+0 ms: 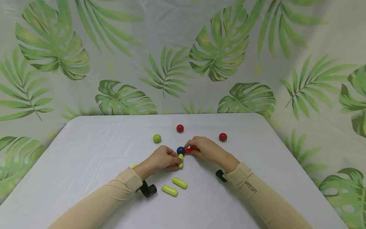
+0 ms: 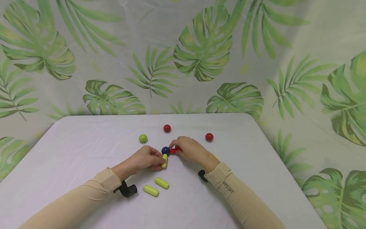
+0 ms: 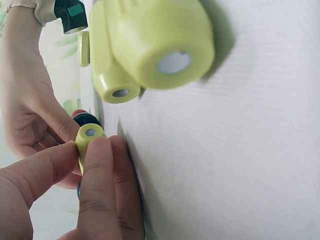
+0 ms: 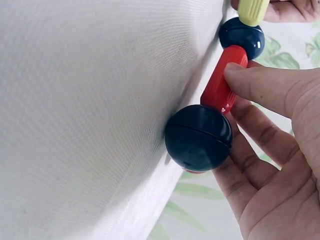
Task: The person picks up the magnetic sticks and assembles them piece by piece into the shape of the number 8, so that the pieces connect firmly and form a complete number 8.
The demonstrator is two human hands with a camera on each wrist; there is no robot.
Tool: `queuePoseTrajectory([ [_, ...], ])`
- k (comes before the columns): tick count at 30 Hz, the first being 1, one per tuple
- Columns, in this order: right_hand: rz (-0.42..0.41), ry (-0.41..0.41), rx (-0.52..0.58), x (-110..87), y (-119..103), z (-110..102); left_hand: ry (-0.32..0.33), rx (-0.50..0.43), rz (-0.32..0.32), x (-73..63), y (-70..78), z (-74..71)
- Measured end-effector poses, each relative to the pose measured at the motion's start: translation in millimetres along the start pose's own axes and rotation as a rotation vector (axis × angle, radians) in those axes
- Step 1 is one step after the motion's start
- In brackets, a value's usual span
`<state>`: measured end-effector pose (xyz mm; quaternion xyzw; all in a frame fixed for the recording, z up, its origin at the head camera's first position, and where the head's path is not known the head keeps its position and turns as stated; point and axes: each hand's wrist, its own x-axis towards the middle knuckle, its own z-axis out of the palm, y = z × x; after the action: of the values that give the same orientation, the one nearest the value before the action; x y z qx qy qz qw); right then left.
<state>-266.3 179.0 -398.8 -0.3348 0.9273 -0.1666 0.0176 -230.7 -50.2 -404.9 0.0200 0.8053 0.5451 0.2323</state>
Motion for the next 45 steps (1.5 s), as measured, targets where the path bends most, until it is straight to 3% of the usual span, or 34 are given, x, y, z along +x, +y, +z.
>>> queuePoseTrajectory([
  [8,-0.004,0.008,-0.008,0.7,0.2,-1.3,0.032,0.021,0.014,0.0,3.1,2.7],
  [19,0.007,-0.001,0.003,0.7,1.6,1.0,0.061,0.117,0.027,-1.1,5.1,2.7],
  [24,-0.001,0.002,0.004,-0.7,1.6,-0.6,0.079,0.211,0.092,-2.4,8.8,-2.2],
  [29,-0.003,0.007,0.006,-0.8,2.1,-0.9,0.115,0.314,0.205,1.5,14.1,-8.9],
  [35,0.013,-0.003,0.015,-1.5,2.3,-1.6,0.177,0.551,0.323,8.8,23.2,-10.6],
  [45,-0.014,0.015,0.042,-2.9,4.5,0.1,0.16,0.633,0.353,22.1,23.7,-8.0],
])
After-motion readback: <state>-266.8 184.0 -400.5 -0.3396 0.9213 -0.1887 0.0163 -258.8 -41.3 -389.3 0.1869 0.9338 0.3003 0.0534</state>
